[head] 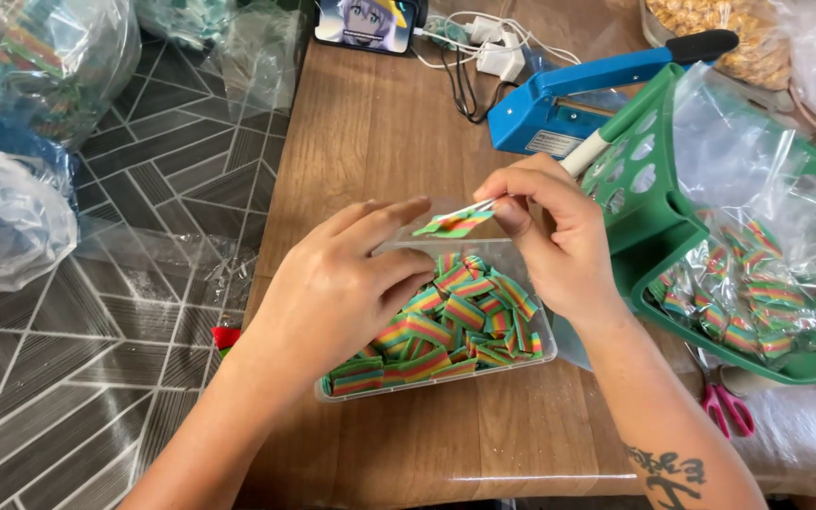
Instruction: A person is manually portioning and packaging small colorful candies and white strips into clear plastic bags at a table.
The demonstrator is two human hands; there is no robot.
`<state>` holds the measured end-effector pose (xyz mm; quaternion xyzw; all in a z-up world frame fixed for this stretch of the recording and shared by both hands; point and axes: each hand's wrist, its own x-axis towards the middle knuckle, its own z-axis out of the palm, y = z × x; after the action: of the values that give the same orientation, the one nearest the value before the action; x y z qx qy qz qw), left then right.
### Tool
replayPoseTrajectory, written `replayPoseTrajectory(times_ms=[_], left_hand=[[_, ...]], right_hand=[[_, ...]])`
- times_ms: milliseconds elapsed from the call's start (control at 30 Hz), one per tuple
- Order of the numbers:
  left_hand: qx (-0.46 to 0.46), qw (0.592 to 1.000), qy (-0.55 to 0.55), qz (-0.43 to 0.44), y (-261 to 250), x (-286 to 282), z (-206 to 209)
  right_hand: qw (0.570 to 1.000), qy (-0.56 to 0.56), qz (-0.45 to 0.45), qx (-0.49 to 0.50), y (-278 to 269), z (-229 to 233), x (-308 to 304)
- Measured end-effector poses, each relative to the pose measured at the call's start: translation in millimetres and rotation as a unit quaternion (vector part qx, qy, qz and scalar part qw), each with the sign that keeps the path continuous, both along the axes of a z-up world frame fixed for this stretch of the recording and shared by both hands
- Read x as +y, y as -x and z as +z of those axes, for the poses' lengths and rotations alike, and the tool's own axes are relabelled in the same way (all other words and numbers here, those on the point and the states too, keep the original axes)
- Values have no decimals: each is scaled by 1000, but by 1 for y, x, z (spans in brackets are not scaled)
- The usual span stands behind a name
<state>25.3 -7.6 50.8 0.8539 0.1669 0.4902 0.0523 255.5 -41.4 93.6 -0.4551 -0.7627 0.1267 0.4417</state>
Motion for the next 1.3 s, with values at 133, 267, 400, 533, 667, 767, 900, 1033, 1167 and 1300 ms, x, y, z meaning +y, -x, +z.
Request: replayPoseTrajectory(times_ms=[133, 267, 400, 533, 667, 767, 900, 1033, 1167, 1300], left_hand=[[3, 1000, -7, -12, 2, -3, 26], [40, 999, -20, -8, -1, 2, 30], [52, 999, -9, 10, 0, 12, 29], [27, 1000, 13, 8, 13, 18, 25], [18, 999, 27, 34, 27, 17, 29], [17, 998, 31, 44, 30, 17, 31], [12, 998, 31, 57, 30, 17, 29], [7, 997, 39, 60, 29, 19, 25], [8, 997, 45, 61, 27, 18, 23], [15, 998, 32, 54, 24, 20, 19]], right_hand=[[966, -116, -80, -218, -8, 11, -6], [899, -201, -115, -372, -15, 17, -13], [915, -175, -143, -336, -18, 28, -28], [953, -125, -132, -242, -15, 30, -48], [954, -25, -66, -291, -20, -4, -34], [927, -4, -17, -374, -13, -32, -10], [897, -83, -4, -435, 5, -46, 8], [885, -121, 0, -450, 12, -46, 19], [854, -136, 28, -501, 11, -53, 23], [851, 15, 51, -523, 8, -42, 32]])
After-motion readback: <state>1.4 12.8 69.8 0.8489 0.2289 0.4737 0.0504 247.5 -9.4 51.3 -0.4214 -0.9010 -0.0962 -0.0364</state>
